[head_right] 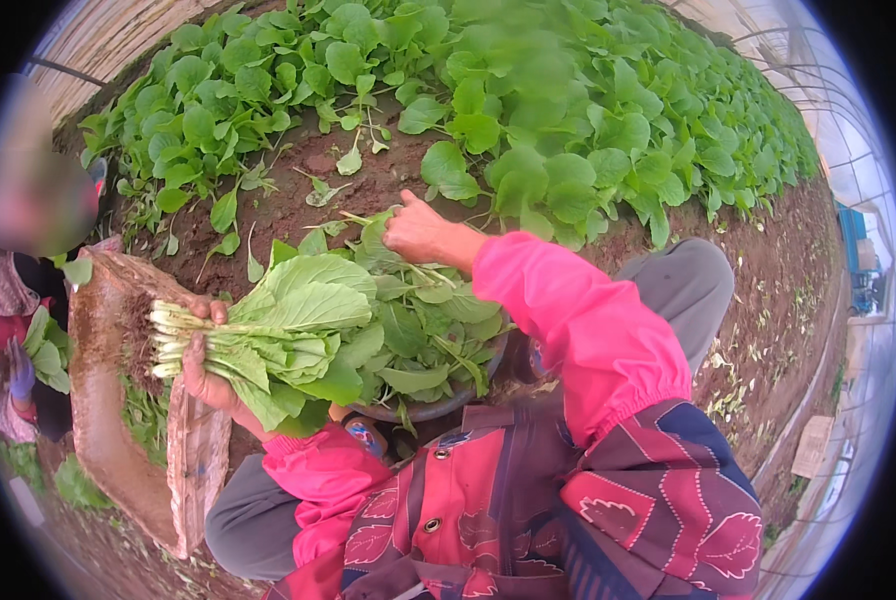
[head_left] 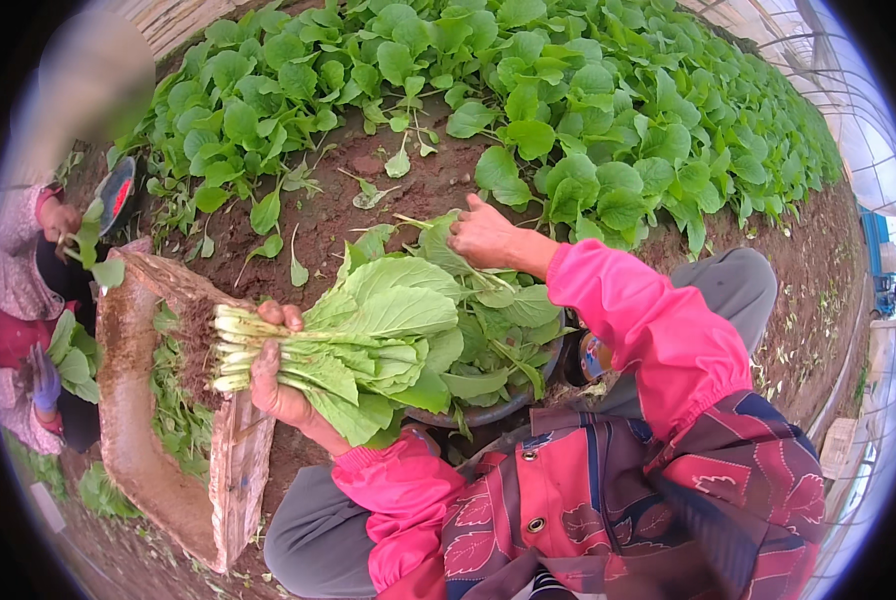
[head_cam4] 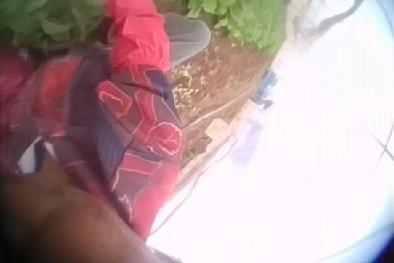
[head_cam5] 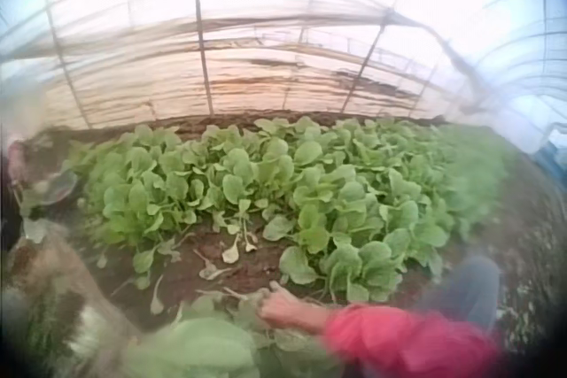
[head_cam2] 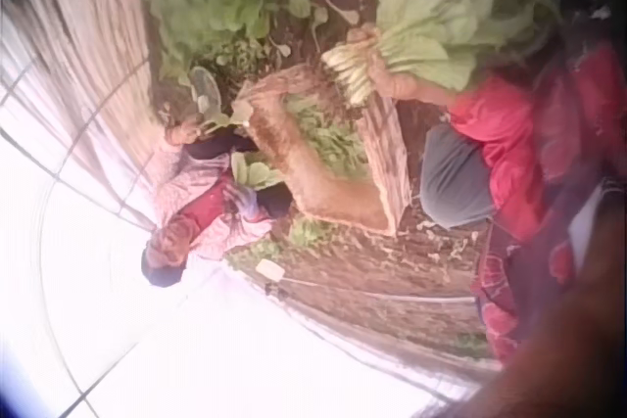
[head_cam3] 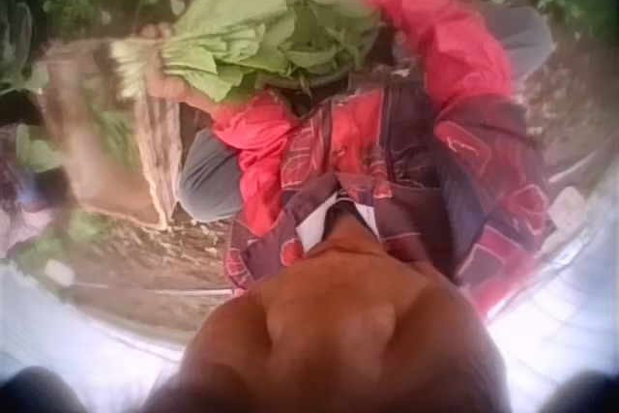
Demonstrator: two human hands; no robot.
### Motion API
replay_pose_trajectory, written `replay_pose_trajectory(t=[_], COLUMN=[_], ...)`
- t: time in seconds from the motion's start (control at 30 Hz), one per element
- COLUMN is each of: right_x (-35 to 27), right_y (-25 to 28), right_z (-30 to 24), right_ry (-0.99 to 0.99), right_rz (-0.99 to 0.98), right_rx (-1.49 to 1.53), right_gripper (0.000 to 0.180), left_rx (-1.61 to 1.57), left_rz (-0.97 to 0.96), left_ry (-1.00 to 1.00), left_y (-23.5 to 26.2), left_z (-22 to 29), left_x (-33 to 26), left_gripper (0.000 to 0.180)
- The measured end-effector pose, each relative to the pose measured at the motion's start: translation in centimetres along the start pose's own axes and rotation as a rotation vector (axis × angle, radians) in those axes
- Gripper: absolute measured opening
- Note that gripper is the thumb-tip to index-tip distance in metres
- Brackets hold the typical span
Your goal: The person harvests leafy green vegetables by hand, pulling them from the soil and placing them into a basket. Another person works nearby, also harvesting and placing vegetables into a crate.
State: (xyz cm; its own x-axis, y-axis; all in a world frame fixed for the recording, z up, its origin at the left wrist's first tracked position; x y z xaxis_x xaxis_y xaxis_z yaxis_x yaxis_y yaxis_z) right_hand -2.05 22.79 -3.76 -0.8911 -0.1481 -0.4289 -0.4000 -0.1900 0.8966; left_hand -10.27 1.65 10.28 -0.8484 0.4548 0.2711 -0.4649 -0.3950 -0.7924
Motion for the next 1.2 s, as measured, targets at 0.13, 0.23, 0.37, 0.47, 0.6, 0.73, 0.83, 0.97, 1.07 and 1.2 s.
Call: replay_pose_trajectory(t=[0.13, 0.23, 0.37, 0.47, 0.6, 0.73, 0.83, 0.97, 1.07, 1.2], right_x=[-3.2, -2.4, -1.9, -3.9, -7.4, -5.8, -3.4, -2.7, -4.0, -5.0], right_y=[-0.8, -4.9, -13.4, -18.2, -20.0, -19.5, -20.2, -24.0, -24.7, -25.8], right_z=[5.5, 9.6, 14.7, 16.3, 13.4, 11.0, 10.3, 11.5, 13.5, 13.6], right_ry=[-0.373, -0.435, -0.535, -0.601, -0.477, -0.44, -0.354, -0.448, -0.699, -0.726], right_rz=[0.505, 0.469, 0.289, 0.051, -0.3, -0.429, -0.384, -0.603, -0.429, -0.435], right_rx=[0.691, 0.849, 1.093, 0.579, 0.004, -0.325, -0.331, -0.175, -0.016, 0.21], right_gripper=[0.026, 0.03, 0.038, 0.033, 0.025, 0.022, 0.02, 0.026, 0.022, 0.019], left_rx=[0.09, 0.111, 0.095, 0.099, 0.094, 0.11, 0.103, 0.138, 0.143, 0.139], left_rz=[0.075, 0.03, 0.019, 0.033, 0.029, 0.134, 0.129, 0.136, 0.12, 0.104], left_ry=[0.054, 0.099, 0.13, 0.152, 0.163, 0.177, 0.207, 0.213, 0.226, 0.241], left_y=[2.0, 1.6, 1.3, 1.9, 2.4, 3.0, 2.9, 2.6, 2.3, 1.8], left_z=[-1.9, -4.0, -5.8, -6.7, -7.5, -7.9, -8.6, -8.9, -9.5, -9.9], left_x=[-0.4, 0.3, 1.0, 1.1, 1.2, 0.9, 1.2, 1.2, 1.3, 1.2], left_gripper=[0.045, 0.04, 0.04, 0.041, 0.041, 0.049, 0.05, 0.05, 0.051, 0.051])
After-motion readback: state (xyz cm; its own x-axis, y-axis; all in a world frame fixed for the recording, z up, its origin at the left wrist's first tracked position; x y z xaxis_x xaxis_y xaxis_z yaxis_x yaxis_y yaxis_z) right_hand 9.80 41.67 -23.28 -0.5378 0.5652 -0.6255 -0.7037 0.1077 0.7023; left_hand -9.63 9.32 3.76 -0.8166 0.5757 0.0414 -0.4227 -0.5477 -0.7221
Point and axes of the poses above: each hand's wrist, its own x-axis towards the middle knuckle, its own y-axis out of the back of the hand, z = x × y, the point moved 10 cm from there along x, towards the middle knuckle, and after that the axes turned 8 degrees about -z, right-handed, at the moved point
